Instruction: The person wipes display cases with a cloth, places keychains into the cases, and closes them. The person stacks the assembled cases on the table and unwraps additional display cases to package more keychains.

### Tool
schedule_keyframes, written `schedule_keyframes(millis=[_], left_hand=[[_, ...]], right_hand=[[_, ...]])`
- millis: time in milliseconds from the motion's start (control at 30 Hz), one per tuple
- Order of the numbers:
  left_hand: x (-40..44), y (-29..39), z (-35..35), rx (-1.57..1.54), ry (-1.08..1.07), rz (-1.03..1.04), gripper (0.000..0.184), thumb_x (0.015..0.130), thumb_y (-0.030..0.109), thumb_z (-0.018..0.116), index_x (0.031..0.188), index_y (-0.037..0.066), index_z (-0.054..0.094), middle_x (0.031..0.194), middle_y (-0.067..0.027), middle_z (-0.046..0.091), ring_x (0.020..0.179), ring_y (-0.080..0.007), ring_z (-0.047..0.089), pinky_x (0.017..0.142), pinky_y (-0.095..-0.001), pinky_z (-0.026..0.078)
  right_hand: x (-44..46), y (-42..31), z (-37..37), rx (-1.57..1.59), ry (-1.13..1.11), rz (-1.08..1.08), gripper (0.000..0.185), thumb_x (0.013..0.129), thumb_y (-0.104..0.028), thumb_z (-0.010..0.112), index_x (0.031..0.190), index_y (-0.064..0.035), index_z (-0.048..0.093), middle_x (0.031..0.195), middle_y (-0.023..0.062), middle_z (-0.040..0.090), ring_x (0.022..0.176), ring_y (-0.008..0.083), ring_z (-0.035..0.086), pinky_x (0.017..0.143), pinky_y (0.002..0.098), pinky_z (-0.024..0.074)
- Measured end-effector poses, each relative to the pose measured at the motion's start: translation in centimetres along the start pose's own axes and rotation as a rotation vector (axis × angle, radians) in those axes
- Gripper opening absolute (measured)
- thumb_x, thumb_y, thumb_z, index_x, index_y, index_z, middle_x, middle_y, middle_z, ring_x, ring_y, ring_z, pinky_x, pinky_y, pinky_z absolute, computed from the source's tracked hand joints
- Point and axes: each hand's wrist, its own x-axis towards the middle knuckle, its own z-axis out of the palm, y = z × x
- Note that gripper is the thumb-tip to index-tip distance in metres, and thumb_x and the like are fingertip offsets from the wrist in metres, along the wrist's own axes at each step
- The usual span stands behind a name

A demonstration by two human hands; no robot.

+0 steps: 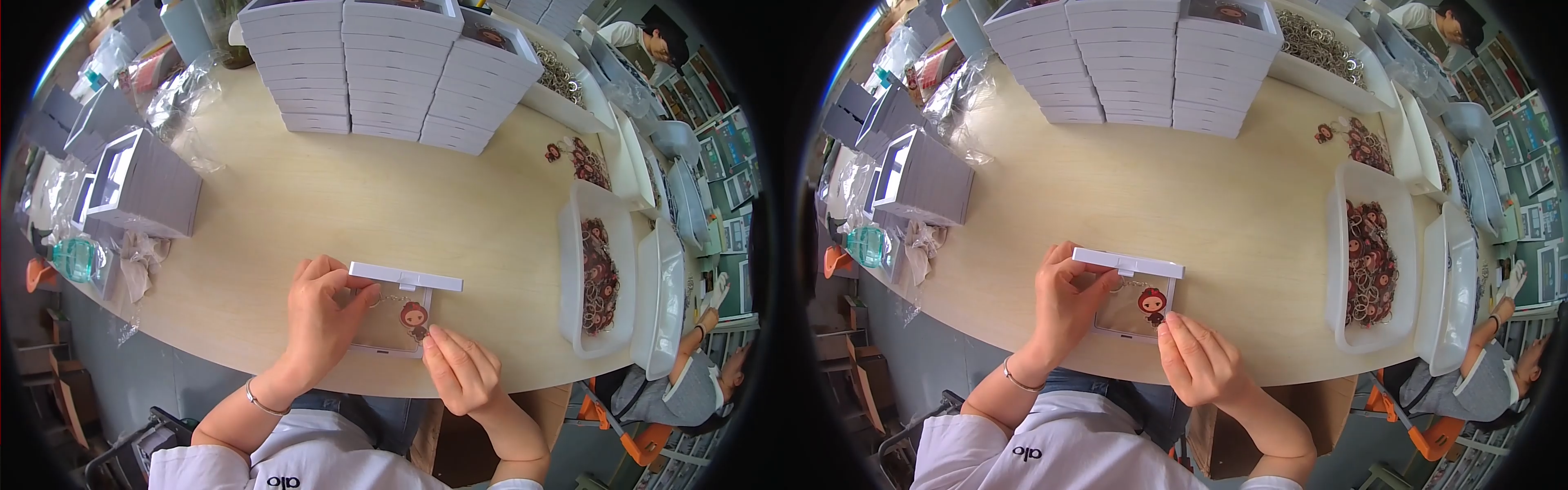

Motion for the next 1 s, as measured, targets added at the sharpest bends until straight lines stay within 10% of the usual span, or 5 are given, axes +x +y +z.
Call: schedule_keyframes(millis=[1000], left_hand=[[-0.1,-0.7,-0.7,-0.013,-0.041,0.03,0.02,0.076,0.001,0.073,0.084,0.003,0.055,0.079,-0.0071,0.055,0.057,-0.0179,0.055,0.052,-0.0311,0.045]], right_hand=[[2.0,-2.2,1.4,-0.029,-0.16,0.073,0.018,0.07,-0.002,0.068,0.087,0.0044,0.067,0.09,0.0134,0.066,0.078,0.0233,0.065,0.063,0.0307,0.0553]])
